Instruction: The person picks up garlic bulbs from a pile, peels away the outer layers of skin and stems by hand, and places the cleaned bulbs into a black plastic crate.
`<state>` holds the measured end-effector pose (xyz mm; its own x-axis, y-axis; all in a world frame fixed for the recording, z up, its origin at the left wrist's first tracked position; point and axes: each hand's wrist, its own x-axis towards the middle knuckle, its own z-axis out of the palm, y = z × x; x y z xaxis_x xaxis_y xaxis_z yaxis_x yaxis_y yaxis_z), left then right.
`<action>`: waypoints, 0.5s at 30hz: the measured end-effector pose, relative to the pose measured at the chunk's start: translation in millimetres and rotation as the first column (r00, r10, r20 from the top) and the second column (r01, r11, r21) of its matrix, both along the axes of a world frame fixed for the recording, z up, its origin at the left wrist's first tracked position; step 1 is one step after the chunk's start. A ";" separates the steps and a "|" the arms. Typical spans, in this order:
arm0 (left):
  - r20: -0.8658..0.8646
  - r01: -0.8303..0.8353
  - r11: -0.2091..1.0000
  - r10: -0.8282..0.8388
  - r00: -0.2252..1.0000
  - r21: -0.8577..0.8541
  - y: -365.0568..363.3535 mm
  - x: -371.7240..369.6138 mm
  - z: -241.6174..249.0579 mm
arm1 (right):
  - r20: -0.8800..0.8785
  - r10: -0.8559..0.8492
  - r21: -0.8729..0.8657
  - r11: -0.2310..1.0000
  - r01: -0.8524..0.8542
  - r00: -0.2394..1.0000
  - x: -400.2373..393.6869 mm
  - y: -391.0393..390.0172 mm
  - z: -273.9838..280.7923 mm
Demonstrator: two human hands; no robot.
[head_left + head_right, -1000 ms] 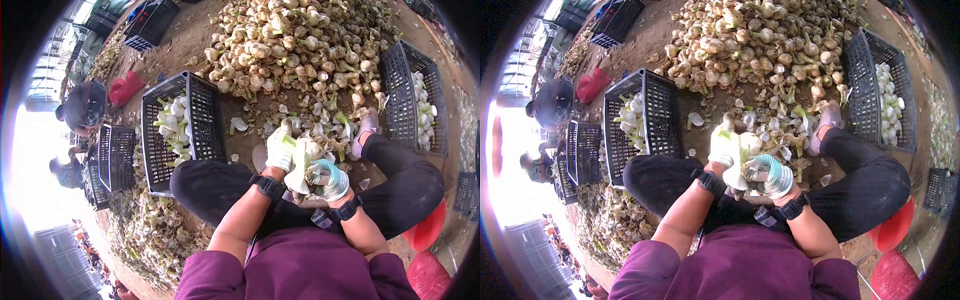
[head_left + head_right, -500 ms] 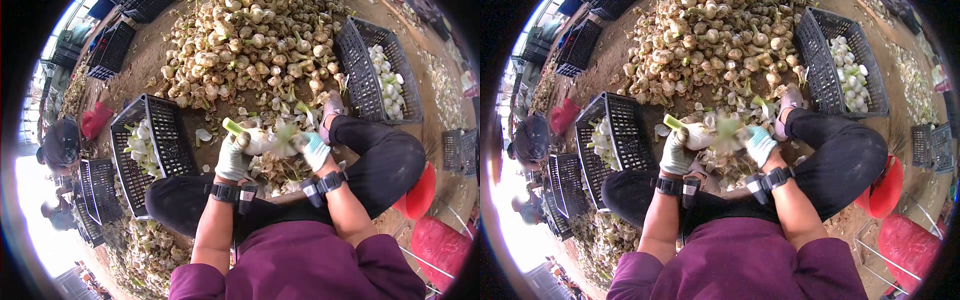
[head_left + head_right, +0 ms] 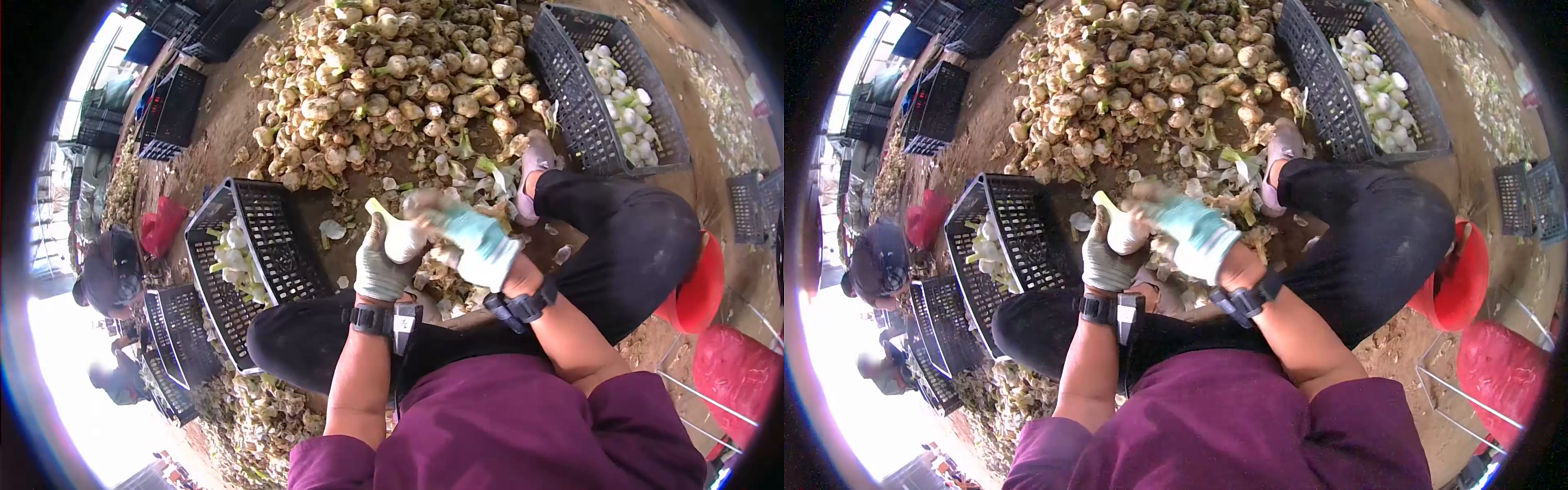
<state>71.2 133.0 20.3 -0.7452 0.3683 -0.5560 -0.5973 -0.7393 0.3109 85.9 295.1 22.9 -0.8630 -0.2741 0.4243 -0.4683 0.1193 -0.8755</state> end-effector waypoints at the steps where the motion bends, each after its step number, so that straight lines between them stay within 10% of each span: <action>1: 0.076 -0.019 0.998 0.015 0.997 0.051 3.4 -0.2 -0.3 | 0.031 -0.107 0.138 0.985 0.102 0.994 3.8 -4.5 -2.7; 4: 0.056 0.000 0.997 0.004 0.998 -0.079 3.5 -2.5 -1.4 | 0.011 -0.258 0.330 0.913 0.240 0.966 6.9 -6.8 2.4; 6: 0.045 0.034 0.997 -0.037 0.998 0.065 -8.1 -8.8 -19.5 | 0.517 -0.091 0.415 0.896 -0.157 0.851 3.0 -3.2 25.2; 8: 0.168 -0.180 0.974 0.202 0.965 -0.139 5.6 -17.4 -8.0 | 0.533 0.141 -0.126 0.988 -0.086 0.834 24.4 2.6 31.6; 10: 0.218 -0.261 0.965 0.263 0.940 -0.040 -5.1 -22.9 -26.4 | 0.552 0.532 -0.568 0.803 -0.178 0.641 17.8 12.8 30.8; 11: 0.193 -0.242 0.969 0.246 0.950 -0.045 -1.7 -22.2 -16.8 | 0.624 0.604 -0.753 0.636 0.172 0.496 17.9 11.3 14.1; 13: 0.149 -0.179 0.982 0.186 0.971 -0.059 9.8 -19.2 1.2 | 0.635 0.042 0.067 0.992 -0.110 0.772 0.2 18.1 1.8; 14: 0.135 -0.136 0.988 0.144 0.980 -0.068 15.1 -17.9 4.3 | 0.358 -0.236 0.620 0.783 -0.041 0.903 -4.3 14.3 3.7; 15: 0.145 -0.176 0.982 0.184 0.972 -0.066 7.4 -19.8 -20.0 | 0.152 -0.285 0.554 0.817 0.157 0.946 0.1 7.2 -14.3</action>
<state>51.5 140.4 0.3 -0.7031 0.2033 -0.6814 -0.4990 -0.8238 0.2690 86.0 302.3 8.6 -0.9797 -0.1902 0.0640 -0.1770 0.6693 -0.7216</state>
